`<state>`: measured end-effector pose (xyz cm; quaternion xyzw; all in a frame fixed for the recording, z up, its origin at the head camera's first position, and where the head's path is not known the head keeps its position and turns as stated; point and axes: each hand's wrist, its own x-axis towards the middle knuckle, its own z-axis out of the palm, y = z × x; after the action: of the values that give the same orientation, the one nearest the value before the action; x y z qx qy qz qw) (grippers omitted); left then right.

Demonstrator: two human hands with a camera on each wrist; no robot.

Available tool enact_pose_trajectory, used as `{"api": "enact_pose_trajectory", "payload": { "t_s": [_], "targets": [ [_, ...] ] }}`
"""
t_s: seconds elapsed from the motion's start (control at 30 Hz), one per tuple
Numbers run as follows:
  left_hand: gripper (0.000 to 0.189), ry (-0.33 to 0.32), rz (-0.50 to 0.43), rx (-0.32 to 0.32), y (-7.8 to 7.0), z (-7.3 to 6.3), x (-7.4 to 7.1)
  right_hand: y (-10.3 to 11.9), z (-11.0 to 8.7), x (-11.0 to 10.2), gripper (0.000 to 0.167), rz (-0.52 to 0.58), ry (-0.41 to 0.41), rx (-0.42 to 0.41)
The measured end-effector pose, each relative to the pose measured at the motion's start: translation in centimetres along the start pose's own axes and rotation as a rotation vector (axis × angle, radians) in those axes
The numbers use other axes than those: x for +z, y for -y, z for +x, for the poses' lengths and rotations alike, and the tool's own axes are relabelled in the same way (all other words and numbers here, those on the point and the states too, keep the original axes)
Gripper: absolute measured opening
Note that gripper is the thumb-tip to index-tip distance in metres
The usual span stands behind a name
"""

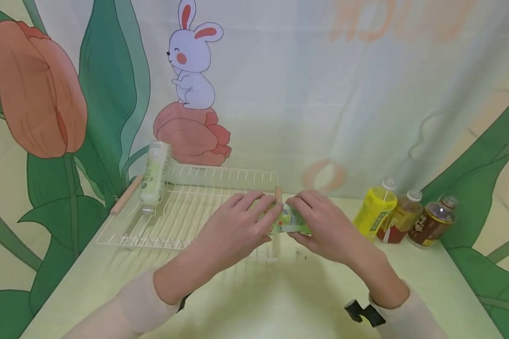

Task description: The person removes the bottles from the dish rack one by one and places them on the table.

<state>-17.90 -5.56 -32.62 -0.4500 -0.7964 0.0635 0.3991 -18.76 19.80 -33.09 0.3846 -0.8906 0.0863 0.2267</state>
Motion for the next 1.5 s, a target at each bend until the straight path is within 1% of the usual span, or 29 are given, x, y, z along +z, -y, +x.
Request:
{"api": "enact_pose_trajectory", "payload": {
  "t_s": [0.1, 0.2, 0.33, 0.47, 0.57, 0.7, 0.83, 0.9, 0.97, 1.03, 1.1, 1.13, 1.2, 1.27, 1.33, 1.37, 1.43, 1.5],
  "targets": [
    [0.073, 0.008, -0.036, 0.028, 0.6, -0.2, -0.5, 0.0, 0.1, -0.1, 0.058, 0.002, 0.03, 0.0],
    [0.069, 0.016, -0.096, 0.051, 1.2, -0.5, -1.0, 0.1, 0.0, -0.1, 0.06, 0.011, 0.046, 0.01],
    [0.062, 0.009, -0.154, 0.045, 1.9, -1.0, -1.5, 0.3, -0.1, -0.1, 0.062, 0.067, 0.059, 0.034],
    [0.057, -0.044, -0.195, 0.019, 2.8, -1.6, -1.6, 0.2, -0.4, 0.0, 0.061, 0.097, 0.075, 0.083],
    [0.056, -0.105, -0.251, -0.034, 4.1, -2.1, -1.7, -0.3, -0.8, -0.1, 0.061, 0.108, 0.075, 0.143],
    [0.063, -0.167, -0.311, -0.144, 6.2, -2.9, -1.6, -1.4, -1.5, -0.3, 0.06, 0.167, 0.059, 0.206],
    [0.069, -0.182, -0.344, -0.239, 8.2, -4.0, -1.0, -3.0, -1.9, -0.3, 0.06, 0.219, 0.027, 0.249],
    [0.07, -0.181, -0.38, -0.295, 9.0, -4.6, -0.5, -3.9, -2.2, -0.2, 0.059, 0.253, 0.007, 0.277],
    [0.07, -0.18, -0.443, -0.38, 9.7, -5.2, 0.2, -4.7, -2.6, 0.0, 0.059, 0.299, -0.016, 0.305],
    [0.068, -0.177, -0.523, -0.496, 10.4, -5.9, 0.8, -5.4, -3.1, 0.3, 0.058, 0.351, -0.046, 0.332],
    [0.068, -0.159, -0.611, -0.627, 11.1, -6.8, 1.4, -6.2, -3.7, 0.7, 0.057, 0.395, -0.082, 0.353],
    [0.069, -0.139, -0.645, -0.7, 11.4, -7.4, 1.7, -6.5, -4.0, 1.0, 0.056, 0.415, -0.096, 0.371],
    [0.072, -0.083, -0.681, -0.828, 12.2, -8.5, 2.0, -7.3, -4.5, 1.6, 0.055, 0.446, -0.121, 0.423],
    [0.078, -0.011, -0.691, -0.934, 13.0, -9.8, 2.1, -8.0, -5.1, 2.3, 0.056, 0.467, -0.135, 0.49],
    [0.086, 0.05, -0.683, -1.018, 13.9, -10.9, 2.3, -8.5, -5.7, 2.8, 0.057, 0.487, -0.147, 0.563],
    [0.089, 0.067, -0.677, -1.043, 14.4, -11.5, 2.5, -8.7, -6.1, 3.0, 0.057, 0.49, -0.152, 0.594],
    [0.094, 0.09, -0.671, -1.09, 15.2, -12.4, 2.9, -9.1, -6.6, 3.4, 0.06, 0.49, -0.166, 0.638],
    [0.096, 0.093, -0.671, -1.122, 15.8, -13.1, 3.7, -9.4, -7.0, 3.8, 0.06, 0.488, -0.185, 0.666]
  ]
}}
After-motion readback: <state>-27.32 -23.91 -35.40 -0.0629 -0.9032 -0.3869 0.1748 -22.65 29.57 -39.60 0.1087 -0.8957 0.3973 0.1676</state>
